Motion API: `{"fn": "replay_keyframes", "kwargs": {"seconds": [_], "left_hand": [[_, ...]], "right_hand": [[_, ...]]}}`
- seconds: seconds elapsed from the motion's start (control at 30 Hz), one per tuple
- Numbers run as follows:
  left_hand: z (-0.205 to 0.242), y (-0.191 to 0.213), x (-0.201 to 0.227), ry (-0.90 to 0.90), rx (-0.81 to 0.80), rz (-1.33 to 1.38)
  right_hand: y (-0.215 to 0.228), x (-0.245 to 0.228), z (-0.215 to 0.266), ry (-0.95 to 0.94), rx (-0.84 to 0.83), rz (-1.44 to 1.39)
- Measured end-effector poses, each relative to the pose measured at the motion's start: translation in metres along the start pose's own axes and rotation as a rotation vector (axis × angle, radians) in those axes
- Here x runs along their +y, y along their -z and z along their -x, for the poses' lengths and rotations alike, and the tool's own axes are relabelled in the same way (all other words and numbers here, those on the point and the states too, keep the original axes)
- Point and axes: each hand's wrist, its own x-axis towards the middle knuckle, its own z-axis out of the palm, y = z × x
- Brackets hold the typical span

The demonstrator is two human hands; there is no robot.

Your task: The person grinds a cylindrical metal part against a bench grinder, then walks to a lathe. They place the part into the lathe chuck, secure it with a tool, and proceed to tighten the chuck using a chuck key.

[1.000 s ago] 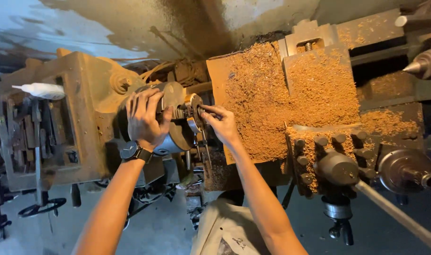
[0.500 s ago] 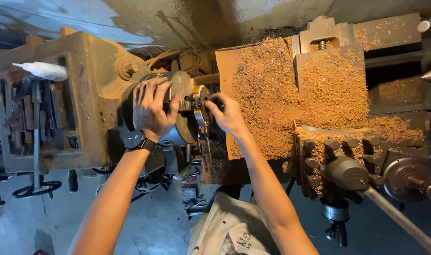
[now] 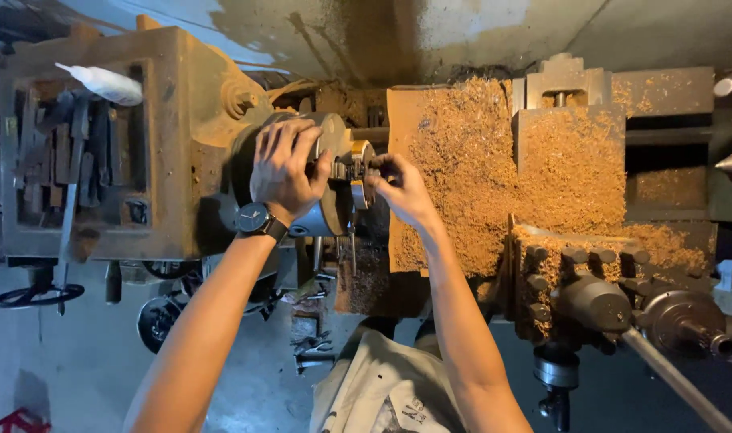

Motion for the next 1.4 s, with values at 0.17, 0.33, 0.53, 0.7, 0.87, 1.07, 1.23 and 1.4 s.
{"fn": "replay_keyframes", "kwargs": {"seconds": [0.17,0.33,0.53,0.7,0.87,1.07,1.23,1.4], "left_hand": [[0.001,0.002,-0.001,-0.018,0.018,-0.011],[0.0,0.002,-0.002,-0.014,0.004,-0.002],[-0.001,0.004,0.0,-0.014,0.029,-0.001],[0.0,0.004,-0.002,-0.017,0.034,0.013],[0.0,0.003,-0.003,-0.024,0.046,0.017],[0.002,0.002,-0.005,-0.011,0.043,0.029],[0.005,-0.003,-0.007,-0.018,0.061,0.015],[0.007,-0.001,-0.006,-0.012,0.044,0.029]], "right_hand": [[0.002,-0.001,-0.001,-0.04,-0.026,0.018],[0.004,-0.01,0.001,-0.028,-0.072,-0.063],[0.006,-0.015,0.002,-0.104,-0.087,0.087],[0.005,-0.013,-0.001,-0.161,-0.087,0.107],[0.004,-0.013,-0.002,-0.158,-0.081,0.107],[0.005,-0.004,-0.007,-0.131,-0.088,0.053],[0.006,-0.018,-0.004,-0.173,-0.097,0.08],[0.005,-0.015,-0.004,-0.16,-0.1,0.081]]}}
